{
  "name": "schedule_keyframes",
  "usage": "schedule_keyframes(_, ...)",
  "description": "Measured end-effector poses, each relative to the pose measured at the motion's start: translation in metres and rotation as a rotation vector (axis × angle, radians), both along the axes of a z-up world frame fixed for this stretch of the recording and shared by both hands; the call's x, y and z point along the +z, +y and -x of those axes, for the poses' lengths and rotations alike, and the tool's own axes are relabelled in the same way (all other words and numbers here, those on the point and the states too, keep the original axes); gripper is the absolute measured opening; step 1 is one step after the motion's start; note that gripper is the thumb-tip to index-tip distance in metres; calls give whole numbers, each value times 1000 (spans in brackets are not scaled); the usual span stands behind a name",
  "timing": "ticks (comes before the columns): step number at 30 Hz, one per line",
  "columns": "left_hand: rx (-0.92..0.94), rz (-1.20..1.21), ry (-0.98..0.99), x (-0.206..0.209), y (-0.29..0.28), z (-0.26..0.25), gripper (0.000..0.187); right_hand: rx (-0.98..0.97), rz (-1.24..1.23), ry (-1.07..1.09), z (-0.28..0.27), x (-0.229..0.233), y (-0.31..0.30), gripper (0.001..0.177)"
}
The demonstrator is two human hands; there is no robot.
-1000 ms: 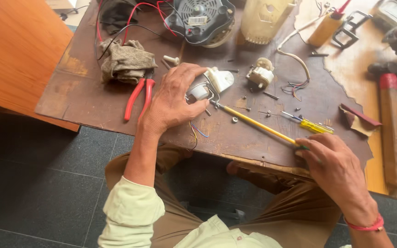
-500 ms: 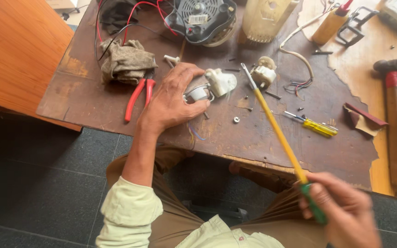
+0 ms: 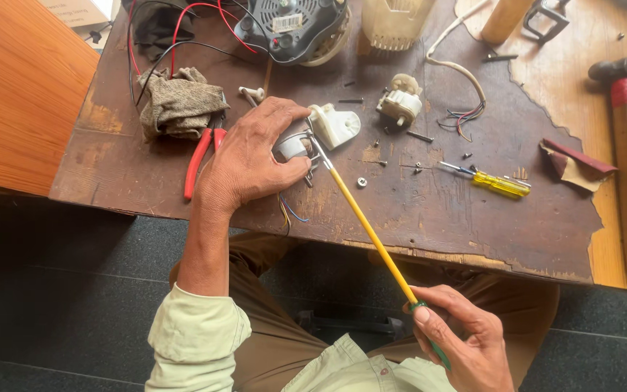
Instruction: The person disassembles and reassembles a small electric motor mechanism on a workbench, using a screwdriver to adjust screws and manipulating the internal housing components and wiring connections by hand.
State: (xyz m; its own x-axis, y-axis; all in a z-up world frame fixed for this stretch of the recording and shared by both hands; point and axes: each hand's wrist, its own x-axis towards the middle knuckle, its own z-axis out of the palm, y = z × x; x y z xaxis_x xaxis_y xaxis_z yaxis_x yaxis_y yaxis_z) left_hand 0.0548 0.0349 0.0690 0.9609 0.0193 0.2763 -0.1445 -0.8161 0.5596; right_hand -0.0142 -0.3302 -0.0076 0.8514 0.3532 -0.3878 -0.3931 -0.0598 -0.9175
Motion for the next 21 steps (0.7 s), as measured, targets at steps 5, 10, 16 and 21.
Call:
schedule_keyframes(5, 5, 25, -13, 2, -5, -3, 63, -5, -116, 27, 1, -9, 3, 32)
schedule_keyframes(10, -1, 48, -55, -1, -5, -2, 65, -18, -128, 36, 4, -13, 3, 31)
schedule_keyframes(16, -36, 75, -63, -3, -2, -2, 68, -26, -94, 17, 4, -13, 1, 31)
schedule_keyframes(21, -41, 68, -65, -4, -1, -2, 67, -32, -132, -14, 3, -11, 3, 31)
